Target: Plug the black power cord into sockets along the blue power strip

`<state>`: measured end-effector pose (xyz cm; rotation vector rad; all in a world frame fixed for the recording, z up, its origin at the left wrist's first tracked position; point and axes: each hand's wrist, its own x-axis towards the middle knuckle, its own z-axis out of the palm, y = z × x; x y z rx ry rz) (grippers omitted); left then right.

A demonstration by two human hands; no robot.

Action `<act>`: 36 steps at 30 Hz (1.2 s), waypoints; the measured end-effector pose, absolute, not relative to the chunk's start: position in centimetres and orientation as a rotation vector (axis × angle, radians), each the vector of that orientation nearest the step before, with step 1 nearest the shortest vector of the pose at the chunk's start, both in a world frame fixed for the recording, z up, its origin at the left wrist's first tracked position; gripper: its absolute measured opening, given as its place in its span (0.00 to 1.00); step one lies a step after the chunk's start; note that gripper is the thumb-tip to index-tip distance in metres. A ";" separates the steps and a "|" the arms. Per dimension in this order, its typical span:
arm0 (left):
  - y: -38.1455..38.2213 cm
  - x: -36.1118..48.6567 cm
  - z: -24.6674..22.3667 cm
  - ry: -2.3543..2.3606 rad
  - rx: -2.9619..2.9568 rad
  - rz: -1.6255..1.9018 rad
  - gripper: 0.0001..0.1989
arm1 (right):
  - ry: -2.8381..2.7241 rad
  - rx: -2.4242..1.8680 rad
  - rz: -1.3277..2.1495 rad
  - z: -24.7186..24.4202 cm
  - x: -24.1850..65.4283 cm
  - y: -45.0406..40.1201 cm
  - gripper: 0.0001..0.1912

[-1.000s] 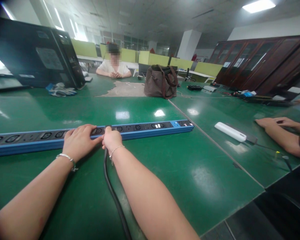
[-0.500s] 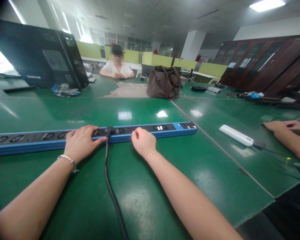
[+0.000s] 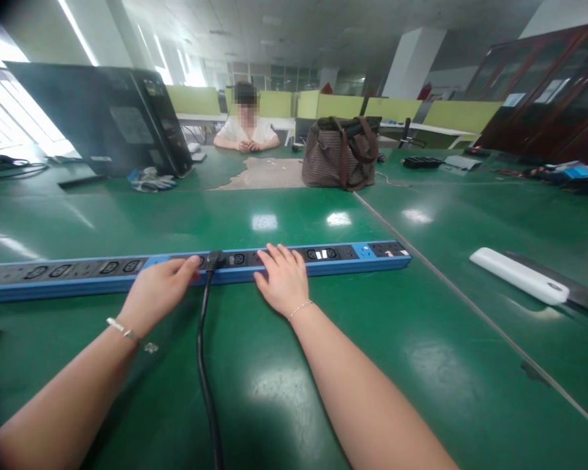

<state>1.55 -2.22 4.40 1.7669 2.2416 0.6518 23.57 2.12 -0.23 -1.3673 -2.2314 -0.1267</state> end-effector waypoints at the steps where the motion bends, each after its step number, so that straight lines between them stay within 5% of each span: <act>1: -2.3 2.3 4.4 2.127 1.679 0.672 0.26 | -2.234 -1.372 -0.123 -0.2 23.6 2.1 0.23; 10: -1.4 6.4 4.1 1.619 0.703 1.085 0.15 | -2.209 -1.360 -0.070 -0.3 23.2 2.2 0.24; 26: -0.5 4.9 6.5 1.584 0.645 0.718 0.20 | -2.185 -1.367 -0.042 -0.3 23.1 2.1 0.24; 36: -1.2 5.8 5.3 1.581 0.650 0.846 0.22 | -2.182 -1.354 -0.046 -0.3 23.2 2.1 0.24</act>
